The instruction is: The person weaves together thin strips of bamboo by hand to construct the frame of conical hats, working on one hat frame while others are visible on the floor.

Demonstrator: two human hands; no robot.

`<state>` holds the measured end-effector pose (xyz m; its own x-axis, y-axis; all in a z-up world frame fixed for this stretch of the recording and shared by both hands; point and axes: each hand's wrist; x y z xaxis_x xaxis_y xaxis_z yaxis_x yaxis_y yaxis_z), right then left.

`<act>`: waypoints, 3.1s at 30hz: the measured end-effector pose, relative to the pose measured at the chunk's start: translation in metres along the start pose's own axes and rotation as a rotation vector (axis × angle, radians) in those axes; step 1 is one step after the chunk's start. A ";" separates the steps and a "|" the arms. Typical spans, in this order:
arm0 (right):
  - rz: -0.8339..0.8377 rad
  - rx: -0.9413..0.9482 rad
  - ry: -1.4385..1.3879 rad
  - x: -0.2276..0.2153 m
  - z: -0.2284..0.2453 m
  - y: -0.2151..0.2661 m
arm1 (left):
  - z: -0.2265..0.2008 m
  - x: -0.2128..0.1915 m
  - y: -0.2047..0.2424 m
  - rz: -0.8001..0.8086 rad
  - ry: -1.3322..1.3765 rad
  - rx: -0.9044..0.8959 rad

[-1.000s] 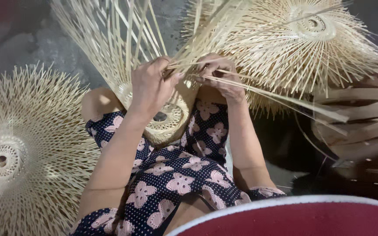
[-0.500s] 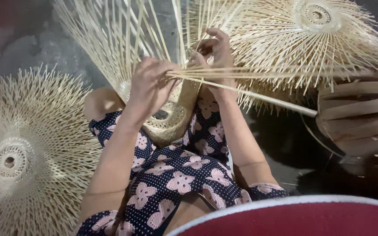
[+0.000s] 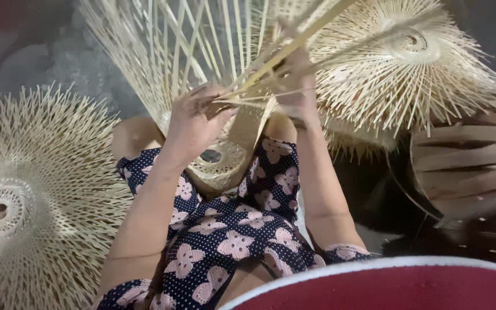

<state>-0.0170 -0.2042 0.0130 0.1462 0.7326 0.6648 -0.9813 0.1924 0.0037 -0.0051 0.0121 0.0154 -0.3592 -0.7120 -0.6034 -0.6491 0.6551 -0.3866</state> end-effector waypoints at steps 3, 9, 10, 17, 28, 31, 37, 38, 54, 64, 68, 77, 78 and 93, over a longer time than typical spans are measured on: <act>0.273 -0.444 0.829 0.001 -0.008 0.002 | -0.007 0.005 -0.002 -0.015 -0.024 -0.082; 0.073 -0.132 1.004 0.015 0.000 0.017 | -0.002 0.006 -0.003 -0.026 -0.090 0.043; 0.078 -0.131 1.004 0.010 0.001 0.015 | -0.003 0.004 0.000 -0.027 -0.009 -0.008; 0.675 -0.778 0.958 -0.003 -0.009 0.011 | 0.014 0.018 -0.004 -0.056 -0.021 0.031; 0.558 -0.196 0.562 -0.061 -0.012 0.007 | 0.017 0.013 -0.002 0.022 -0.018 -0.237; 0.796 -0.209 0.382 -0.068 -0.008 0.003 | 0.017 0.023 -0.018 -0.088 -0.258 -0.128; 0.099 -0.093 0.780 -0.010 -0.015 0.002 | 0.012 0.004 -0.011 0.170 -0.235 -0.084; 0.004 -0.207 0.852 0.000 -0.023 0.000 | 0.012 0.005 -0.008 0.171 -0.237 -0.088; 0.733 -0.841 0.949 0.047 0.001 0.028 | 0.022 0.008 0.004 -0.113 -0.030 0.112; 0.679 -0.190 0.488 -0.009 -0.002 0.010 | 0.024 -0.009 0.002 0.017 -0.132 -0.066; 0.964 -0.305 0.409 -0.024 0.006 -0.009 | 0.018 0.010 -0.008 -0.112 -0.231 -0.124; 0.307 -0.491 0.858 0.012 -0.022 -0.003 | 0.010 -0.001 0.000 0.135 -0.179 -0.196; -0.023 -0.393 1.056 0.016 -0.024 -0.009 | 0.009 -0.005 -0.002 0.134 -0.217 -0.204; 0.362 -0.156 0.760 0.014 0.002 -0.006 | 0.020 -0.045 0.003 -0.203 0.253 -0.503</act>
<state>-0.0094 -0.1965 0.0241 -0.0745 0.9943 -0.0763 -0.9633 -0.0915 -0.2522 0.0219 0.0509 0.0274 -0.3029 -0.8890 -0.3434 -0.9373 0.3432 -0.0616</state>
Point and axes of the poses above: each hand's wrist, its own y-axis away from the middle knuckle, its own x-axis out of the palm, z = x × y, and after that the axes turned 8 degrees about z, right-handed
